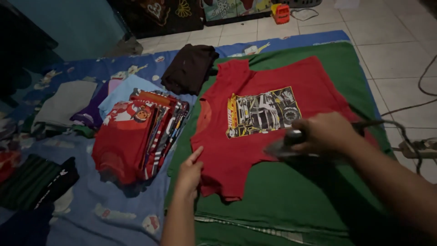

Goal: Ironing and folding multiple t-shirts on a bed.

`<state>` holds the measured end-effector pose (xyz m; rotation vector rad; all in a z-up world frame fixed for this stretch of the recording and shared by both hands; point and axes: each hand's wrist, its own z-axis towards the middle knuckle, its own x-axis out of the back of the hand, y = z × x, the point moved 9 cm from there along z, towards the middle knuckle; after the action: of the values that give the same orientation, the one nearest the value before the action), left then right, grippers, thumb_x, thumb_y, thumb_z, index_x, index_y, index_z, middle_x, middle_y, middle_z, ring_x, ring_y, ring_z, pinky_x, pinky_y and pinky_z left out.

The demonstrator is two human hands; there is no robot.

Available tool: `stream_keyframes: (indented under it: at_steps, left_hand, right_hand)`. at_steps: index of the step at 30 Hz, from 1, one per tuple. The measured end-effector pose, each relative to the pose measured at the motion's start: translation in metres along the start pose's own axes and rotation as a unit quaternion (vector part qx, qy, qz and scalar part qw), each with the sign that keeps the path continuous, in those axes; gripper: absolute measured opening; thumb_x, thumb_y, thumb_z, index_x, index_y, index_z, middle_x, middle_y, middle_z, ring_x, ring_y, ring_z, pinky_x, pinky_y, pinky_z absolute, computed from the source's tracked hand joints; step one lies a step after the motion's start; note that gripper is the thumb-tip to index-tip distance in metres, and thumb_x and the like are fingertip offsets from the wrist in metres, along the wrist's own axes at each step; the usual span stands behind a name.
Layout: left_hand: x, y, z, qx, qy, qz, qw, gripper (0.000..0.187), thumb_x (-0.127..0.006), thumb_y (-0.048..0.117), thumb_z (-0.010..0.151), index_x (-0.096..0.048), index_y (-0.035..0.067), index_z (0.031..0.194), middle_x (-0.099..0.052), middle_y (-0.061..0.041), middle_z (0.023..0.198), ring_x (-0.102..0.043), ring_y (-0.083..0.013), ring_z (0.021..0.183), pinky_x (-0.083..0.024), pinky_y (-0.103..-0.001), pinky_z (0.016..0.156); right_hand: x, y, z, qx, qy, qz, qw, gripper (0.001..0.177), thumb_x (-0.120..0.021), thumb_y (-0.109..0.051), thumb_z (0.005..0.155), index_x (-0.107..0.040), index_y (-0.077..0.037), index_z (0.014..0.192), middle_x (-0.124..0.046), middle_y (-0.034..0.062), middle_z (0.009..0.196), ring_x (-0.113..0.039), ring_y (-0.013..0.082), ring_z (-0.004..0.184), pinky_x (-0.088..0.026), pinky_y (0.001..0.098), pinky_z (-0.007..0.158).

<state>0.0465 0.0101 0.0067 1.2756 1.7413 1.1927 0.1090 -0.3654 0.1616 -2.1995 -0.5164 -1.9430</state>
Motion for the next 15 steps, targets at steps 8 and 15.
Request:
stream_keyframes:
  at_steps: [8, 15]
  left_hand:
    - [-0.004, 0.008, 0.013, -0.066, 0.007, 0.014, 0.998, 0.051, -0.055, 0.001, 0.093, -0.067, 0.015, 0.141, -0.062, 0.002, 0.077, -0.046, -0.0041, 0.056, -0.038, -0.023, 0.053]
    - [-0.008, 0.040, 0.002, -0.139, 0.010, 0.065, 0.988, 0.043, -0.057, 0.000, 0.092, -0.072, 0.011, 0.130, -0.074, -0.004, 0.112, -0.059, -0.0030, 0.073, -0.048, -0.022, 0.065]
  right_hand:
    - [0.003, -0.047, 0.019, 0.063, 0.014, 0.022, 0.998, 0.062, -0.073, -0.067, 0.073, -0.065, -0.034, 0.126, -0.075, 0.0103, 0.093, -0.075, 0.0332, 0.085, -0.060, 0.0484, 0.073]
    - [0.004, 0.005, 0.008, -0.097, 0.008, 0.046, 0.994, 0.063, -0.070, -0.064, 0.081, -0.060, -0.029, 0.132, -0.075, 0.0116, 0.095, -0.076, 0.0339, 0.086, -0.061, 0.0500, 0.071]
